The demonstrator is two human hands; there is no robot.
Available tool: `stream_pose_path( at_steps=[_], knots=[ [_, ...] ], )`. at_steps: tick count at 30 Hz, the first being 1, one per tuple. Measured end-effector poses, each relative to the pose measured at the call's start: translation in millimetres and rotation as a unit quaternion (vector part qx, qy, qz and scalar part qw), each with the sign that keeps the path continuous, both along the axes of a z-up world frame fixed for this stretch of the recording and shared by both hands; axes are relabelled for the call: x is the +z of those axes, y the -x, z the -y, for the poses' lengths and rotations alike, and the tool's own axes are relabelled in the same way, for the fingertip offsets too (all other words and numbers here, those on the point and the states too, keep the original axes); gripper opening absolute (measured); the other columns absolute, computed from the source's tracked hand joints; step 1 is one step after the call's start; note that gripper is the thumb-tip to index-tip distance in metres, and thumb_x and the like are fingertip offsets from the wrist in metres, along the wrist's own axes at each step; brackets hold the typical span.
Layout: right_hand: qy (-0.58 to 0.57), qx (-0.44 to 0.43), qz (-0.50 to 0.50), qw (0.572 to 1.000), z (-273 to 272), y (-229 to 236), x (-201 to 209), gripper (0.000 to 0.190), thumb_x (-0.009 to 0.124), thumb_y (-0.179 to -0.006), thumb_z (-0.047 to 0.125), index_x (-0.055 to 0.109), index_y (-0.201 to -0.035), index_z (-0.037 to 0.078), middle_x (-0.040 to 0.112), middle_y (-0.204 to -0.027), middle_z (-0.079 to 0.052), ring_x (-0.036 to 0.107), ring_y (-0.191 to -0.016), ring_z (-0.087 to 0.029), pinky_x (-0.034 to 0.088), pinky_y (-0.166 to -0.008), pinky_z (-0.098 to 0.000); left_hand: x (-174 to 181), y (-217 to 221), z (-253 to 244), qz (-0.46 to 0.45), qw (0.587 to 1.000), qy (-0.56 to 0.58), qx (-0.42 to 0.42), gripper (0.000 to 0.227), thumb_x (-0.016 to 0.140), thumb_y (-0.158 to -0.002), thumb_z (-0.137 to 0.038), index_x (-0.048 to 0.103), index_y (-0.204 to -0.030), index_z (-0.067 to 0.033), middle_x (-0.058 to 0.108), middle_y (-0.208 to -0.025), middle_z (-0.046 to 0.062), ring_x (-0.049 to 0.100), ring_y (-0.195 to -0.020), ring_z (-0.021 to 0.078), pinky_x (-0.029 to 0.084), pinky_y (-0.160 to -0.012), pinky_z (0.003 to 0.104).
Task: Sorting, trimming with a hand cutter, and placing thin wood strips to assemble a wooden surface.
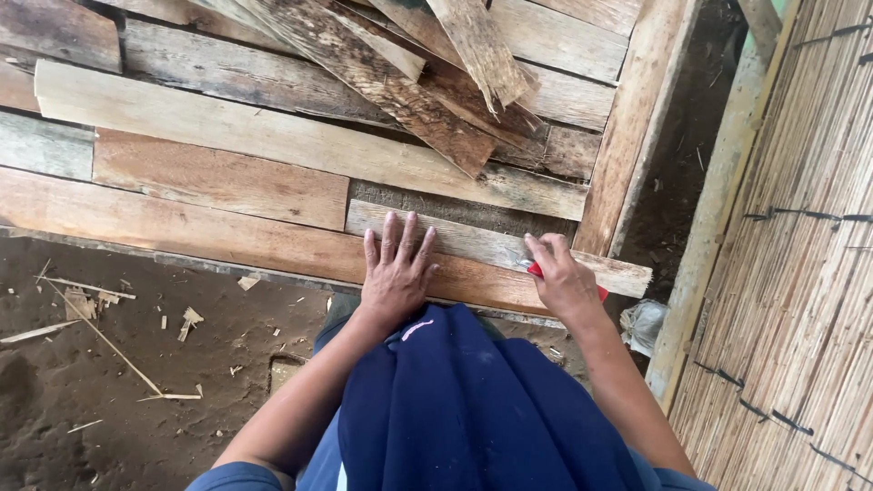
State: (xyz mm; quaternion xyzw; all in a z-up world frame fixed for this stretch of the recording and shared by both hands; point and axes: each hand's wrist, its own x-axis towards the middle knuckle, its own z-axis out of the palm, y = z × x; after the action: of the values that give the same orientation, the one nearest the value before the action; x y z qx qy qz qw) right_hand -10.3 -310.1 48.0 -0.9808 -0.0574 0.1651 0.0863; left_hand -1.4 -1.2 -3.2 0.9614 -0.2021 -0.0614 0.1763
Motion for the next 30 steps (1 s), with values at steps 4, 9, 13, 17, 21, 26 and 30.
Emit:
stream_pose_path(
  at_steps=[4, 9, 13, 17, 21, 26, 30],
  knots=[
    [0.015, 0.019, 0.008, 1.000, 4, 2, -6, 0.060, 0.072, -0.085, 0.020, 0.054, -0.142, 0.027, 0.048, -0.130, 0.001, 0.075, -0.085, -0.035, 0.066, -0.072, -0.0512, -2, 1, 1, -0.004, 1.000, -0.001, 0.001, 0.061, 0.042, -0.105, -0.050, 0.034, -0.160, -0.0245, 0.017, -0.171, 0.014, 0.008, -0.155, 0.0472, 0.012, -0.116, 0.072],
    [-0.001, 0.006, -0.006, 1.000, -12, -2, 35, 0.069, 0.073, -0.079, 0.021, 0.052, -0.145, 0.023, 0.047, -0.136, -0.002, 0.075, -0.087, -0.037, 0.066, -0.071, -0.0530, 3, -1, 1, -0.007, 1.000, -0.005, -0.001, 0.060, 0.042, -0.105, -0.050, 0.037, -0.159, -0.0238, 0.018, -0.170, 0.015, 0.008, -0.155, 0.0467, 0.012, -0.116, 0.072],
    [0.016, 0.014, 0.001, 1.000, -9, 1, 25, 0.074, 0.072, -0.075, 0.019, 0.050, -0.146, 0.022, 0.047, -0.136, -0.003, 0.075, -0.087, -0.037, 0.066, -0.071, -0.0536, 3, -1, 1, -0.014, 1.000, 0.001, 0.001, 0.061, 0.043, -0.105, -0.050, 0.036, -0.159, -0.0232, 0.019, -0.170, 0.015, 0.008, -0.155, 0.0477, 0.012, -0.116, 0.073],
    [0.036, 0.029, 0.015, 0.999, -6, 2, 17, 0.077, 0.073, -0.074, 0.020, 0.051, -0.147, 0.022, 0.047, -0.134, -0.002, 0.075, -0.087, -0.034, 0.066, -0.070, -0.0492, 2, -1, 1, -0.010, 1.000, -0.002, 0.001, 0.061, 0.042, -0.105, -0.050, 0.035, -0.160, -0.0238, 0.018, -0.170, 0.015, 0.007, -0.155, 0.0474, 0.010, -0.116, 0.072],
    [0.034, 0.027, 0.015, 0.999, -9, 4, 16, 0.078, 0.072, -0.074, 0.019, 0.050, -0.149, 0.020, 0.047, -0.135, -0.004, 0.075, -0.085, -0.036, 0.066, -0.069, -0.0498, 2, 0, 1, -0.008, 1.000, -0.003, 0.001, 0.061, 0.043, -0.104, -0.049, 0.036, -0.159, -0.0235, 0.018, -0.170, 0.015, 0.007, -0.155, 0.0477, 0.010, -0.116, 0.072],
    [0.033, 0.020, 0.016, 0.999, -9, 6, 11, 0.079, 0.071, -0.074, 0.018, 0.049, -0.150, 0.020, 0.047, -0.136, -0.005, 0.075, -0.087, -0.037, 0.066, -0.070, -0.0507, 1, -1, 0, -0.008, 1.000, 0.000, 0.001, 0.062, 0.043, -0.105, -0.050, 0.035, -0.160, -0.0238, 0.018, -0.170, 0.015, 0.007, -0.155, 0.0476, 0.010, -0.116, 0.072],
    [0.019, 0.000, 0.010, 1.000, -11, 4, 16, 0.078, 0.069, -0.075, 0.019, 0.049, -0.150, 0.024, 0.047, -0.138, -0.003, 0.074, -0.092, -0.037, 0.065, -0.072, -0.0514, -2, 0, 1, -0.003, 1.000, 0.002, 0.002, 0.062, 0.043, -0.105, -0.051, 0.035, -0.160, -0.0242, 0.017, -0.171, 0.015, 0.007, -0.155, 0.0478, 0.010, -0.116, 0.073]
  ],
)
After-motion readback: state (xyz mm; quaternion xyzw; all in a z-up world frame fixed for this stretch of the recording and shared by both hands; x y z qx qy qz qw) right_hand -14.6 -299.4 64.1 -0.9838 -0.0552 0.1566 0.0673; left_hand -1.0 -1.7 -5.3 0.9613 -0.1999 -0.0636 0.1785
